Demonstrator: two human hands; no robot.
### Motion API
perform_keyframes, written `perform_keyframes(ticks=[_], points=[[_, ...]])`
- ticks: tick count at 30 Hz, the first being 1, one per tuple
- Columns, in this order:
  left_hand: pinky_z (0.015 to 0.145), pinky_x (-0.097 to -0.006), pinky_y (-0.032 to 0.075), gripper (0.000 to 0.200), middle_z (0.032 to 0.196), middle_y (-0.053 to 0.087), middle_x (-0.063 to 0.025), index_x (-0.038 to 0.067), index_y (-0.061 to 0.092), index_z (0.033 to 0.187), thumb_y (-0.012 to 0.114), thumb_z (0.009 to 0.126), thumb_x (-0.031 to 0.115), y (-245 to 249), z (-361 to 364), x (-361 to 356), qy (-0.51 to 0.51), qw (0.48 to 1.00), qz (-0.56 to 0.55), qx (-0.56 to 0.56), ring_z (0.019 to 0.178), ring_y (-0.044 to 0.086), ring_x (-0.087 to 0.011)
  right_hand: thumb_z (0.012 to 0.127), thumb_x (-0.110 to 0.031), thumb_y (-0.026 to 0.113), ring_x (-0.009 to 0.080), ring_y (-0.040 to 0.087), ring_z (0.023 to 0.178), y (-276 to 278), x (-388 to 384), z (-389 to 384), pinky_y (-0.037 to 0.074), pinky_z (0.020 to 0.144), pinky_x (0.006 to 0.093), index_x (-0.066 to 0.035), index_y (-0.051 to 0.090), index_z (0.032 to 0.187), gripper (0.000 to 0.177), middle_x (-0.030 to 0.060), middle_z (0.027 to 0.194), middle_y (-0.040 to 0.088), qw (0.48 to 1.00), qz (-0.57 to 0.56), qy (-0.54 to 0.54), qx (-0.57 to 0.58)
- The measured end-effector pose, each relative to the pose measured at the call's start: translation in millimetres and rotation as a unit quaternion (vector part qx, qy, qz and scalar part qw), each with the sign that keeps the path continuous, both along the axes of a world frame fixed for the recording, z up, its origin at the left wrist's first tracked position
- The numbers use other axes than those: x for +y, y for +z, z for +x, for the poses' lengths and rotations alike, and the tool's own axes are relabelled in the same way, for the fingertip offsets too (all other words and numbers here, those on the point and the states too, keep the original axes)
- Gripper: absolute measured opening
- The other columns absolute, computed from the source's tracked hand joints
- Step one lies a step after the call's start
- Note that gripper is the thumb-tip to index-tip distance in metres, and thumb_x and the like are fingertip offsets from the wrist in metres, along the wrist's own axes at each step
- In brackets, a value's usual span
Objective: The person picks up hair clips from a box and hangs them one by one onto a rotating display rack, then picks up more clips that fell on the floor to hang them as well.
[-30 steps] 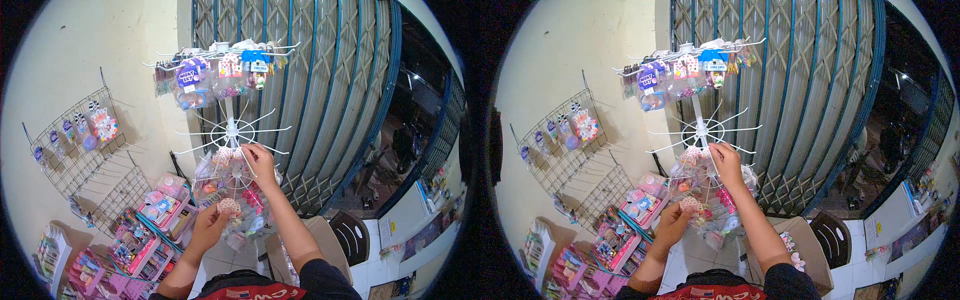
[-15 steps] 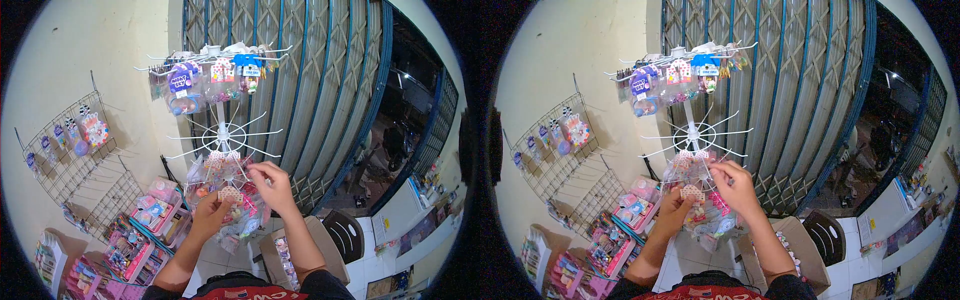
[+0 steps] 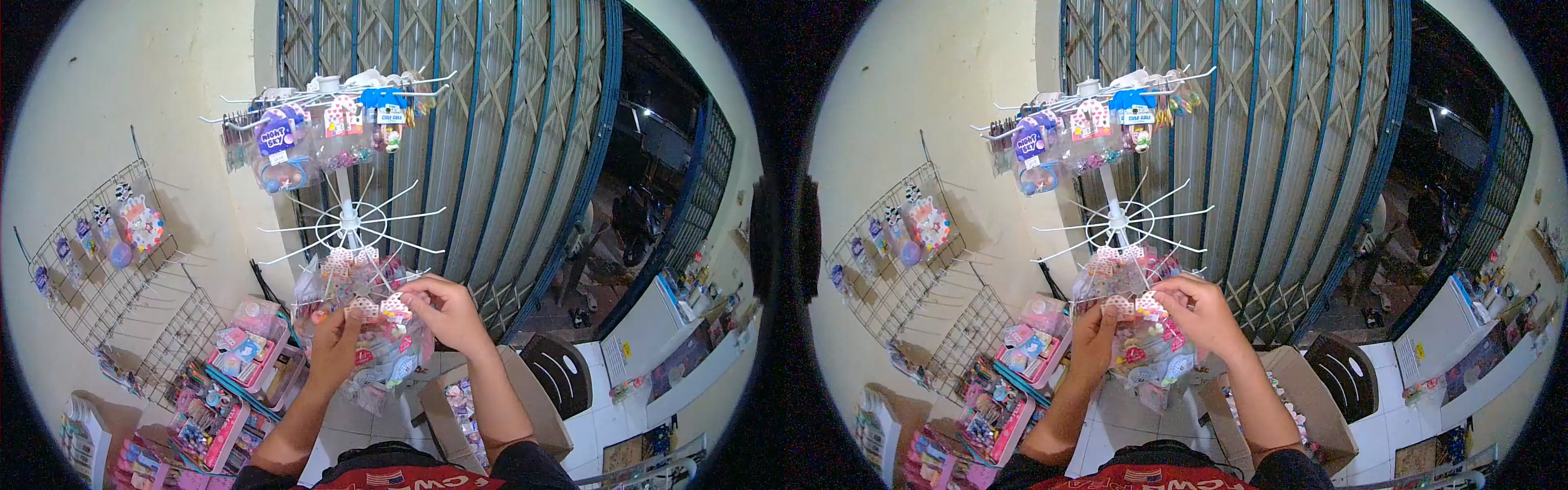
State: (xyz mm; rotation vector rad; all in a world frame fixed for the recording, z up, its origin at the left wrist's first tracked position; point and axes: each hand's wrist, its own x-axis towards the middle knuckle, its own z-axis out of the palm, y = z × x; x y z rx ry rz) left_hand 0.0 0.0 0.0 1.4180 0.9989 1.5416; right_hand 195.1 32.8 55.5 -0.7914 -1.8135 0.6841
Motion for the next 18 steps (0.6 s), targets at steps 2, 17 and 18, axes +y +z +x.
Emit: perform_keyframes(ticks=[2, 17, 18], points=[[0.071, -0.0244, 0.047, 0.033, 0.088, 0.067, -0.005, -0.002, 0.064, 0.098, 0.048, 0.102, 0.026, -2.0, -7.7, 0.1, 0.012, 0.999, 0.023, 0.022, 0.078, 0.06, -0.0096, 0.087, -0.011, 0.067, 0.0081, 0.048, 0.063, -6.5, 9.8, 0.7, 0.04, 0.058, 0.0246, -0.001, 0.069, 0.097, 0.015, 0.0024, 0.074, 0.056, 1.0, 0.01, 0.0, 0.009], [0.077, -0.0286, 0.052, 0.035, 0.093, 0.068, -0.0087, -0.003, 0.062, 0.104, 0.044, 0.103, 0.026, -2.8, -20.1, -15.5, 0.014, 0.999, 0.015, 0.027, 0.086, 0.065, -0.0152, 0.086, -0.01, 0.068, 0.0106, 0.05, 0.064, -13.5, 23.7, -5.7, 0.041, 0.059, 0.0252, -0.001, 0.07, 0.096, 0.014, 0.0042, 0.077, 0.059, 1.0, 0.021, 0.017, -0.006], [0.077, -0.0286, 0.052, 0.035, 0.093, 0.068, -0.0087, -0.003, 0.062, 0.104, 0.044, 0.103, 0.026, -2.8, -20.1, -15.5, 0.015, 0.999, 0.016, 0.027, 0.086, 0.065, -0.0152, 0.086, -0.01, 0.068, 0.0104, 0.05, 0.064, -11.7, 21.7, -5.4, 0.041, 0.059, 0.0251, -0.001, 0.07, 0.096, 0.013, 0.0043, 0.078, 0.06, 0.999, 0.028, 0.013, -0.014]])
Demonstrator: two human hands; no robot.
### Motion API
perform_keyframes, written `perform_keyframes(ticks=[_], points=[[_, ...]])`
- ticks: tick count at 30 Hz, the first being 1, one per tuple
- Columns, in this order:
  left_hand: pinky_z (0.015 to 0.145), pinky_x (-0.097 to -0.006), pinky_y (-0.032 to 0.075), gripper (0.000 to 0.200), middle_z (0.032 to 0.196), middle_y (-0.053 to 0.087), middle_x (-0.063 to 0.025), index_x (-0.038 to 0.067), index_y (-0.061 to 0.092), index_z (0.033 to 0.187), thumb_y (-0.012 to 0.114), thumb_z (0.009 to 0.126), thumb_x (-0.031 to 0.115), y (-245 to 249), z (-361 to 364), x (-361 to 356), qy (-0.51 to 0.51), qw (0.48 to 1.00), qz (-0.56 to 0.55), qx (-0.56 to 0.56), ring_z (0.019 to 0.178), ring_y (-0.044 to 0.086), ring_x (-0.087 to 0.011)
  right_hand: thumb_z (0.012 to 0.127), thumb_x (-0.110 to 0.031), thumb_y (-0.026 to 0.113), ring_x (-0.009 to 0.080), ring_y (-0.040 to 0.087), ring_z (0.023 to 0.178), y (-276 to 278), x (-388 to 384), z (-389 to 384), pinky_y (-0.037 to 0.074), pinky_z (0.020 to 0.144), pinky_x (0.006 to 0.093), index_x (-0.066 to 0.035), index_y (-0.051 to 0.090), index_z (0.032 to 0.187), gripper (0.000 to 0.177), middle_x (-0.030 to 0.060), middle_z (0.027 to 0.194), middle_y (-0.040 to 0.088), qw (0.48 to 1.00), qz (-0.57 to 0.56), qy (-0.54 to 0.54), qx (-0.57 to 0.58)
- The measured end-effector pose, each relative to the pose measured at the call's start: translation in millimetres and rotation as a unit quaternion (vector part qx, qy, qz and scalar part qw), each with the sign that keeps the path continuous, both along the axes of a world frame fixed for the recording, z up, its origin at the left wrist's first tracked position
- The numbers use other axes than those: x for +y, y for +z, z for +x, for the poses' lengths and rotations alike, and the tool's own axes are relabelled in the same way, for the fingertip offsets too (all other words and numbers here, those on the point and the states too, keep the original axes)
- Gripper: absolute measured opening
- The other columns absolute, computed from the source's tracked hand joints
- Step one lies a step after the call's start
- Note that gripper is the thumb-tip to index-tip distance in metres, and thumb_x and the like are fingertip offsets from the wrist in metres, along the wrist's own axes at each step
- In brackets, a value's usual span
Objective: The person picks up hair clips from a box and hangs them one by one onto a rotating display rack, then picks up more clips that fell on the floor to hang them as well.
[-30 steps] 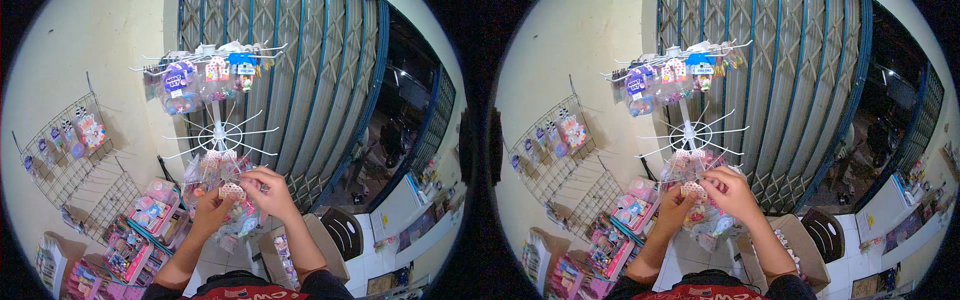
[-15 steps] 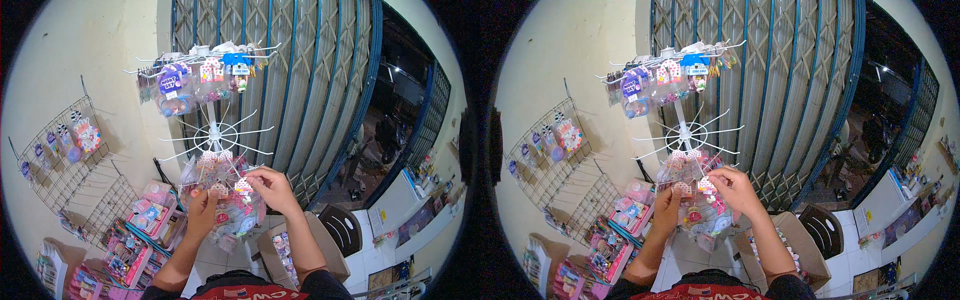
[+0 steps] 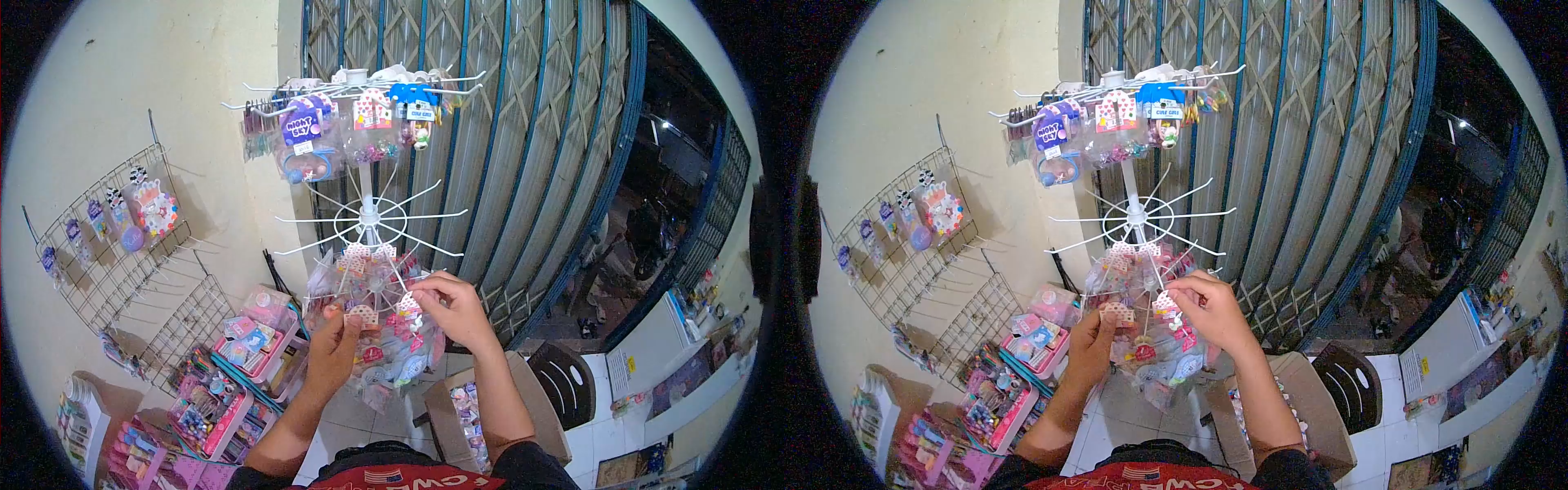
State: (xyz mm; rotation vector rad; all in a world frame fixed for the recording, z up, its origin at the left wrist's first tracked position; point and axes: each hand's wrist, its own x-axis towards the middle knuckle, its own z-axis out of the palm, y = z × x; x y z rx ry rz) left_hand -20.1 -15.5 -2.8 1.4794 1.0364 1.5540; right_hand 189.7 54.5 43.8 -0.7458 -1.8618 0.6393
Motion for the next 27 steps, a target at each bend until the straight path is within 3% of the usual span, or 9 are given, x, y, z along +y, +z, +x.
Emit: perform_keyframes(ticks=[8, 11, 17, 23, 25, 27], points=[[0.08, -0.0296, 0.053, 0.035, 0.099, 0.066, -0.0098, -0.004, 0.061, 0.106, 0.044, 0.103, 0.026, -4.6, -1.0, 4.1, 0.003, 1.0, -0.005, 0.012, 0.087, 0.066, -0.0161, 0.085, -0.008, 0.068, 0.0097, 0.05, 0.063, -4.3, 4.2, -5.2, 0.041, 0.059, 0.0245, -0.002, 0.07, 0.095, 0.013, 0.004, 0.078, 0.06, 1.0, 0.008, 0.011, 0.009], [0.077, -0.0265, 0.05, 0.031, 0.091, 0.069, -0.0078, -0.004, 0.063, 0.103, 0.046, 0.102, 0.023, -3.6, 1.9, 5.7, 0.021, 1.0, -0.003, 0.003, 0.083, 0.064, -0.0132, 0.084, -0.008, 0.069, 0.0098, 0.05, 0.062, -5.8, 6.9, -6.9, 0.041, 0.058, 0.0246, -0.002, 0.07, 0.095, 0.012, 0.0039, 0.078, 0.06, 1.0, 0.019, 0.014, 0.018], [0.077, -0.0262, 0.05, 0.031, 0.094, 0.067, -0.0078, -0.004, 0.06, 0.106, 0.045, 0.103, 0.023, -1.3, 4.5, 7.5, -0.009, 1.0, -0.012, -0.027, 0.085, 0.063, -0.0127, 0.085, -0.008, 0.069, 0.0106, 0.051, 0.062, -1.7, 10.0, -10.9, 0.042, 0.057, 0.0252, -0.001, 0.07, 0.094, 0.011, 0.0048, 0.079, 0.061, 0.999, 0.037, 0.01, 0.002], [0.078, -0.0269, 0.05, 0.029, 0.097, 0.066, -0.0083, -0.004, 0.059, 0.104, 0.045, 0.103, 0.021, -3.8, 4.9, 12.3, -0.012, 0.999, -0.02, -0.022, 0.086, 0.064, -0.0132, 0.086, -0.007, 0.066, 0.0113, 0.056, 0.07, -4.3, 31.2, -23.2, 0.044, 0.063, 0.0251, 0.0, 0.07, 0.098, 0.014, 0.0056, 0.082, 0.062, 0.999, 0.039, -0.006, -0.013], [0.077, -0.0267, 0.051, 0.028, 0.097, 0.066, -0.0083, -0.004, 0.06, 0.104, 0.046, 0.102, 0.02, -1.0, 7.3, 11.5, -0.012, 0.999, -0.021, -0.032, 0.087, 0.064, -0.0132, 0.086, -0.007, 0.065, 0.0195, 0.059, 0.071, -3.2, 37.4, -30.9, 0.046, 0.066, 0.0291, 0.0, 0.069, 0.096, 0.013, 0.0102, 0.083, 0.063, 0.999, 0.034, -0.03, 0.003], [0.077, -0.0264, 0.051, 0.028, 0.097, 0.065, -0.0083, -0.004, 0.06, 0.105, 0.046, 0.102, 0.02, 1.6, 9.5, 11.5, -0.01, 0.999, -0.022, -0.041, 0.087, 0.064, -0.0133, 0.086, -0.007, 0.065, 0.0212, 0.06, 0.072, -10.7, 51.3, -38.4, 0.047, 0.067, 0.0298, 0.0, 0.069, 0.097, 0.014, 0.0113, 0.085, 0.063, 0.998, 0.052, -0.042, 0.012]])
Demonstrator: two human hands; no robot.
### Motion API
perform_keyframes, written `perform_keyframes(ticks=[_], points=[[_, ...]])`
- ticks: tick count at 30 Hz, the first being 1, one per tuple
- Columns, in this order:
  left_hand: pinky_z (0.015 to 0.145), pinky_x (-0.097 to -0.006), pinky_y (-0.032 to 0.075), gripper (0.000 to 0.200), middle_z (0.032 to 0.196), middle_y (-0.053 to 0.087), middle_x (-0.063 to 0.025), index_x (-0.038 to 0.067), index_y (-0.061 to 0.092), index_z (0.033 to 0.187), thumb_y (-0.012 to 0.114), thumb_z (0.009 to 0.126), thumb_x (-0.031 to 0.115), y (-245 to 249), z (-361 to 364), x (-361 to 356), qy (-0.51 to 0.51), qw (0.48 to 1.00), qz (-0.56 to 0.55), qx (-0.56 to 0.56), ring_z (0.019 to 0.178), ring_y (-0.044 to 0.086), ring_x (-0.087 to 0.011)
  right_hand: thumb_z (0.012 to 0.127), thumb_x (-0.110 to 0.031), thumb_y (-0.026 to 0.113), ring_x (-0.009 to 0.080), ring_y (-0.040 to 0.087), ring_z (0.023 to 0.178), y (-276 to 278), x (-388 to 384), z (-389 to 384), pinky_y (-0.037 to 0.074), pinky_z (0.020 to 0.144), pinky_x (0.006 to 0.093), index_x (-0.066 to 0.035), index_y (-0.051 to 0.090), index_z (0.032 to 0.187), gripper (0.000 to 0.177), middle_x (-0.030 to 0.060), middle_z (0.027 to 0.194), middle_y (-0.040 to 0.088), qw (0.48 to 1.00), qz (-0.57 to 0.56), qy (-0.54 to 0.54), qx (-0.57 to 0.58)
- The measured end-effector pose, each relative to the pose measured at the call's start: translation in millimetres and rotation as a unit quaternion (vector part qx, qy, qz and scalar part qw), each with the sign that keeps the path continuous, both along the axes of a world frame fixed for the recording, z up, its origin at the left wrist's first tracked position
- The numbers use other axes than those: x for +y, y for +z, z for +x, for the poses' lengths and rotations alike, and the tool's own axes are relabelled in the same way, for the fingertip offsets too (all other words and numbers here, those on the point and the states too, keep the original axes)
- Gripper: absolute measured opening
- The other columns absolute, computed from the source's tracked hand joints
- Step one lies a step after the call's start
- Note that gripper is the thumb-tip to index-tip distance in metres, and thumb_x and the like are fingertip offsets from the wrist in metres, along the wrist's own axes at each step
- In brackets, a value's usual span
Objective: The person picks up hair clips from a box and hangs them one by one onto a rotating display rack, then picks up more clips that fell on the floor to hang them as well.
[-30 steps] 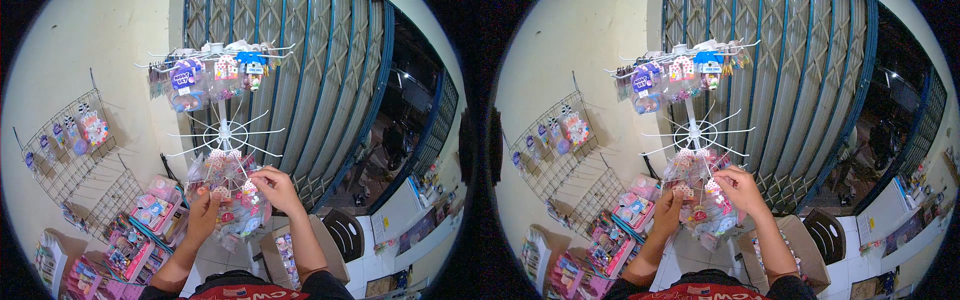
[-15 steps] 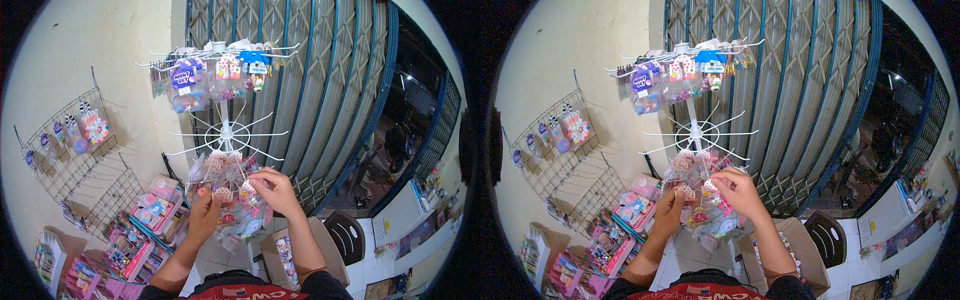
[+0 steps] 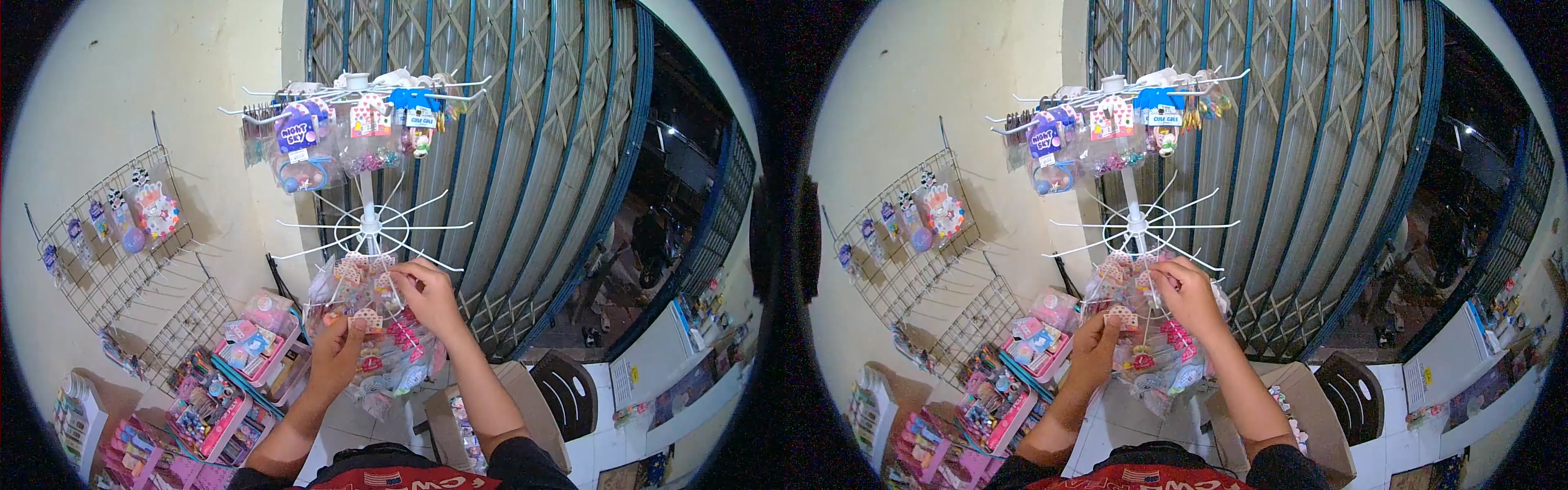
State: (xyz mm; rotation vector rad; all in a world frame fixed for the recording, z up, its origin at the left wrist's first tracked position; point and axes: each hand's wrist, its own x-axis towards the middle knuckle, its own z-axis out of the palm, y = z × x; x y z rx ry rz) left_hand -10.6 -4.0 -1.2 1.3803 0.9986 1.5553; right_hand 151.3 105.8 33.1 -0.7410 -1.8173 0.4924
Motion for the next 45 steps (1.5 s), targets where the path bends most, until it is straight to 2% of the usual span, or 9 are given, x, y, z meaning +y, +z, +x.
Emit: perform_keyframes(ticks=[9, 12, 14, 19, 25, 33, 38, 40, 45], points=[[0.077, -0.0258, 0.05, 0.028, 0.093, 0.067, -0.0073, -0.003, 0.062, 0.103, 0.045, 0.102, 0.02, -3.9, 4.5, 5.9, 0.011, 1.0, 0.011, 0.016, 0.085, 0.063, -0.0114, 0.086, -0.009, 0.065, 0.025, 0.063, 0.076, 11.6, 1.8, -8.6, 0.048, 0.068, 0.0313, 0.0, 0.069, 0.099, 0.016, 0.0132, 0.089, 0.063, 0.999, 0.017, -0.029, -0.002], [0.077, -0.0251, 0.048, 0.032, 0.094, 0.068, -0.0066, -0.003, 0.062, 0.102, 0.044, 0.103, 0.023, -3.2, 2.8, 7.7, 0.015, 0.999, 0.009, 0.051, 0.085, 0.062, -0.0105, 0.086, -0.01, 0.065, 0.0251, 0.063, 0.077, 16.6, -13.7, -1.9, 0.049, 0.067, 0.031, -0.001, 0.068, 0.101, 0.018, 0.0128, 0.091, 0.063, 0.998, 0.052, -0.037, 0.011], [0.072, -0.0249, 0.046, 0.033, 0.088, 0.066, -0.0049, -0.002, 0.062, 0.102, 0.044, 0.103, 0.025, -0.7, 1.2, 7.4, 0.062, 0.985, 0.043, 0.158, 0.08, 0.058, -0.0095, 0.086, -0.01, 0.066, 0.0249, 0.063, 0.077, 21.5, -28.8, 5.7, 0.049, 0.066, 0.0308, -0.001, 0.068, 0.102, 0.019, 0.0126, 0.093, 0.063, 0.996, 0.074, -0.041, 0.023], [0.063, -0.0267, 0.04, 0.032, 0.074, 0.056, -0.0013, -0.002, 0.061, 0.101, 0.045, 0.102, 0.026, 17.1, 17.7, -0.4, 0.049, 0.985, 0.086, 0.142, 0.07, 0.048, -0.0086, 0.084, -0.008, 0.068, 0.0187, 0.06, 0.072, 32.0, -66.6, 24.6, 0.048, 0.063, 0.0294, -0.001, 0.068, 0.099, 0.017, 0.0111, 0.094, 0.063, 0.994, 0.049, 0.069, -0.065], [0.056, -0.0253, 0.036, 0.028, 0.068, 0.05, 0.0013, -0.002, 0.062, 0.099, 0.049, 0.101, 0.024, 9.2, 24.2, 4.7, 0.023, 0.987, 0.053, 0.149, 0.064, 0.043, -0.0062, 0.082, -0.005, 0.07, 0.0125, 0.054, 0.066, 17.7, -70.4, 36.1, 0.044, 0.061, 0.0268, 0.001, 0.069, 0.095, 0.015, 0.0078, 0.086, 0.064, 0.999, 0.001, 0.035, -0.014], [0.053, -0.0241, 0.033, 0.026, 0.065, 0.047, 0.0025, -0.002, 0.062, 0.094, 0.051, 0.1, 0.021, 4.9, 28.6, 6.6, 0.032, 0.994, 0.032, 0.1, 0.06, 0.04, -0.0046, 0.087, -0.011, 0.065, 0.0163, 0.057, 0.069, 7.2, -58.1, 30.0, 0.045, 0.064, 0.0276, 0.001, 0.068, 0.097, 0.016, 0.0103, 0.087, 0.065, 0.998, -0.055, 0.033, -0.011], [0.053, -0.025, 0.033, 0.027, 0.065, 0.048, 0.0033, -0.002, 0.061, 0.093, 0.05, 0.1, 0.022, -3.8, 24.4, 9.5, 0.064, 0.985, 0.048, 0.151, 0.061, 0.041, -0.0048, 0.088, -0.011, 0.064, 0.0178, 0.061, 0.075, 6.1, -57.0, 25.6, 0.047, 0.068, 0.0282, 0.0, 0.068, 0.099, 0.017, 0.0111, 0.088, 0.065, 0.996, -0.076, 0.049, -0.004], [0.053, -0.0255, 0.033, 0.027, 0.065, 0.048, 0.0033, -0.002, 0.061, 0.093, 0.049, 0.1, 0.022, -3.6, 25.6, 10.8, 0.069, 0.986, 0.046, 0.146, 0.061, 0.041, -0.0049, 0.087, -0.01, 0.067, 0.0106, 0.052, 0.067, 4.8, -55.1, 23.1, 0.041, 0.061, 0.0248, -0.001, 0.07, 0.099, 0.016, 0.0057, 0.082, 0.062, 0.996, -0.071, 0.047, 0.017], [0.054, -0.0256, 0.034, 0.029, 0.066, 0.048, 0.0031, -0.002, 0.061, 0.092, 0.049, 0.101, 0.023, -20.2, 18.3, 29.8, 0.075, 0.981, 0.037, 0.177, 0.061, 0.042, -0.0054, 0.087, -0.01, 0.064, 0.0156, 0.056, 0.07, 1.4, -42.4, 16.3, 0.044, 0.064, 0.0273, 0.001, 0.069, 0.099, 0.017, 0.0088, 0.084, 0.063, 0.998, -0.057, 0.024, -0.005]])
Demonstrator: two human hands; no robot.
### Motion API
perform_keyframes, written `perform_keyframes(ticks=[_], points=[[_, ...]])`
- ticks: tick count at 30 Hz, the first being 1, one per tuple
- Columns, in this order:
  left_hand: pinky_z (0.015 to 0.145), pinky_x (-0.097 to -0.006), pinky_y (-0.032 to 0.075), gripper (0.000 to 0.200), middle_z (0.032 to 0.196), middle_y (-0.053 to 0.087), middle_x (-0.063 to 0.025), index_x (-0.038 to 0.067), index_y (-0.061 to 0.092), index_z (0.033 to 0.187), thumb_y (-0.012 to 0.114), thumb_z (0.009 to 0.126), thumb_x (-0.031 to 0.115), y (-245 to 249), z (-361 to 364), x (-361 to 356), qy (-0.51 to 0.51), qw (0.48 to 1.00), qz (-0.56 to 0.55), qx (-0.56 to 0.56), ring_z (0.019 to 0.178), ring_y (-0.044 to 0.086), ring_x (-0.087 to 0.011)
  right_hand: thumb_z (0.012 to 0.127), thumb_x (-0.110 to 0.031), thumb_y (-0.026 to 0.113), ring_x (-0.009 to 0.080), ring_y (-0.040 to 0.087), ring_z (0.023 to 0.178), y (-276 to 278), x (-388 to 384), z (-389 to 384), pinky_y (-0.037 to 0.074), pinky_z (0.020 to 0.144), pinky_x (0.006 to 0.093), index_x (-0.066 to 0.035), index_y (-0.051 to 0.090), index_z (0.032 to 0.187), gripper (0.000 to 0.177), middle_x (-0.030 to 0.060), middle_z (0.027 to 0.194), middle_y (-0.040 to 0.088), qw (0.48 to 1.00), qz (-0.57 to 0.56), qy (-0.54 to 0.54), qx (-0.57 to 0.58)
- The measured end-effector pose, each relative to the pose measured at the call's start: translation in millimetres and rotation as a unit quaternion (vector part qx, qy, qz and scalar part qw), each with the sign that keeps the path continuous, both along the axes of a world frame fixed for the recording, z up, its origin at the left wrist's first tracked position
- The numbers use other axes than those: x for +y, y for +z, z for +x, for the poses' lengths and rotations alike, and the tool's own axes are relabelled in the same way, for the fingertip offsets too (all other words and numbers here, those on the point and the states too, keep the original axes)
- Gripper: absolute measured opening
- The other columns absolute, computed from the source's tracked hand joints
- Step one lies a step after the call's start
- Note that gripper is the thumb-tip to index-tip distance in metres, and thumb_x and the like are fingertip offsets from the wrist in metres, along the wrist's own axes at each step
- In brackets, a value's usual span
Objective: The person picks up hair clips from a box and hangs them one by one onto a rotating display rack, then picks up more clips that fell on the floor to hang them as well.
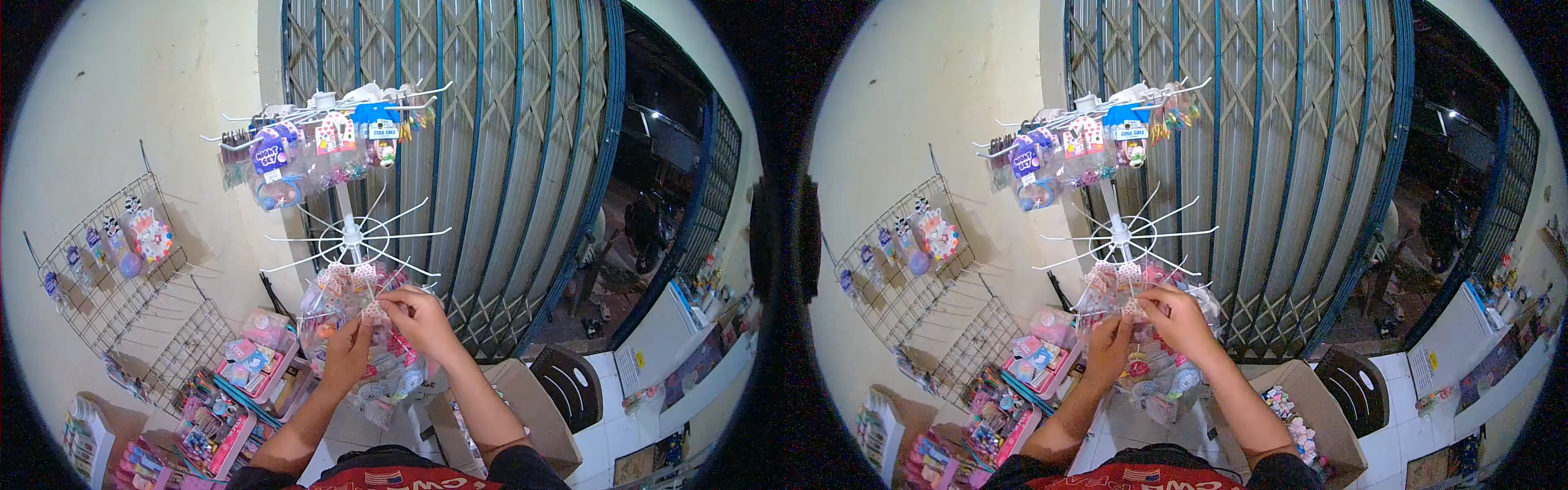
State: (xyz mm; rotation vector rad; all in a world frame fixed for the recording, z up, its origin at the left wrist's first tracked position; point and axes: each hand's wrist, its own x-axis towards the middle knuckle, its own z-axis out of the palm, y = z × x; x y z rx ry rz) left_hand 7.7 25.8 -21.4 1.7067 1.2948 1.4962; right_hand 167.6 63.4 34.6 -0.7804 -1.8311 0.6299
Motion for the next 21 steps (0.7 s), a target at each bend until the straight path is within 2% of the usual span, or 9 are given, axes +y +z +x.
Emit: perform_keyframes(ticks=[1, 2, 6, 8, 12, 14, 17, 19, 21], points=[[0.054, -0.0256, 0.034, 0.029, 0.066, 0.049, 0.0028, -0.002, 0.061, 0.091, 0.049, 0.1, 0.023, -9.3, -1.1, 12.0, -0.001, 0.999, -0.007, -0.034, 0.062, 0.042, -0.0055, 0.087, -0.01, 0.063, 0.0199, 0.06, 0.073, 0.1, 3.9, -1.8, 0.047, 0.067, 0.0294, 0.002, 0.068, 0.1, 0.018, 0.0117, 0.088, 0.064, 1.0, -0.014, -0.007, -0.01], [0.054, -0.0256, 0.035, 0.03, 0.066, 0.049, 0.0025, -0.002, 0.061, 0.091, 0.05, 0.1, 0.023, -11.2, -1.2, 18.4, -0.003, 0.998, -0.012, -0.068, 0.062, 0.043, -0.0057, 0.087, -0.01, 0.063, 0.0199, 0.06, 0.073, -0.6, 8.4, -4.9, 0.046, 0.067, 0.0294, 0.002, 0.068, 0.1, 0.018, 0.0117, 0.088, 0.064, 1.0, -0.013, -0.007, -0.01], [0.054, -0.0255, 0.036, 0.032, 0.067, 0.052, 0.0017, -0.003, 0.061, 0.088, 0.05, 0.101, 0.024, -1.8, -1.7, 33.4, 0.004, 0.998, 0.041, -0.041, 0.062, 0.045, -0.0059, 0.087, -0.01, 0.063, 0.0201, 0.059, 0.07, -2.3, 26.8, -17.3, 0.046, 0.064, 0.0304, 0.002, 0.068, 0.099, 0.018, 0.0117, 0.086, 0.063, 0.999, 0.015, -0.034, 0.02], [0.053, -0.0249, 0.037, 0.033, 0.069, 0.055, 0.0007, -0.004, 0.062, 0.088, 0.05, 0.1, 0.025, 2.4, 1.0, 33.1, 0.001, 0.994, -0.036, -0.102, 0.062, 0.046, -0.0057, 0.086, -0.01, 0.064, 0.0201, 0.058, 0.068, -4.2, 32.5, -20.9, 0.046, 0.063, 0.0307, 0.002, 0.068, 0.099, 0.018, 0.0117, 0.085, 0.062, 0.999, 0.02, -0.048, 0.015], [0.056, -0.0236, 0.043, 0.032, 0.075, 0.06, -0.0019, -0.003, 0.062, 0.093, 0.051, 0.1, 0.027, -16.0, -2.7, 43.4, -0.01, 0.995, -0.018, -0.1, 0.065, 0.052, -0.0068, 0.086, -0.012, 0.066, 0.0192, 0.057, 0.066, -10.7, 35.6, -24.8, 0.045, 0.061, 0.0304, 0.001, 0.068, 0.098, 0.018, 0.011, 0.082, 0.061, 0.995, 0.059, -0.064, 0.049], [0.061, -0.0244, 0.049, 0.031, 0.083, 0.065, -0.0057, -0.002, 0.061, 0.1, 0.053, 0.099, 0.028, -14.0, -3.0, 37.3, -0.074, 0.965, -0.124, -0.22, 0.07, 0.06, -0.0103, 0.086, -0.012, 0.066, 0.0187, 0.056, 0.065, -13.3, 33.5, -25.0, 0.044, 0.06, 0.0302, 0.001, 0.068, 0.098, 0.018, 0.0104, 0.08, 0.06, 0.992, 0.073, -0.076, 0.065], [0.064, -0.0256, 0.052, 0.032, 0.091, 0.067, -0.0087, 0.0, 0.06, 0.106, 0.053, 0.099, 0.03, -22.2, -11.3, 27.9, -0.097, 0.958, -0.164, -0.214, 0.077, 0.064, -0.0139, 0.085, -0.011, 0.067, 0.0162, 0.054, 0.064, -21.0, 23.4, -18.1, 0.043, 0.059, 0.0288, 0.0, 0.069, 0.098, 0.017, 0.0087, 0.079, 0.06, 0.99, 0.06, -0.098, 0.084], [0.066, -0.0255, 0.052, 0.034, 0.092, 0.067, -0.0089, -0.001, 0.06, 0.107, 0.053, 0.099, 0.031, -28.7, -18.7, 17.0, -0.126, 0.957, -0.173, -0.198, 0.079, 0.064, -0.0139, 0.088, -0.009, 0.065, 0.0073, 0.056, 0.071, -27.9, 12.0, -6.5, 0.043, 0.061, 0.0224, -0.001, 0.069, 0.102, 0.016, 0.0042, 0.083, 0.062, 0.992, 0.014, -0.115, 0.057], [0.067, -0.0254, 0.052, 0.035, 0.094, 0.067, -0.009, -0.001, 0.059, 0.108, 0.053, 0.099, 0.032, -29.7, -21.3, 6.5, -0.157, 0.953, -0.188, -0.181, 0.081, 0.065, -0.0139, 0.089, -0.008, 0.064, 0.0056, 0.056, 0.071, -43.0, 6.6, 6.3, 0.043, 0.061, 0.0211, -0.001, 0.069, 0.102, 0.016, 0.0021, 0.084, 0.062, 0.989, -0.015, -0.128, 0.069]])
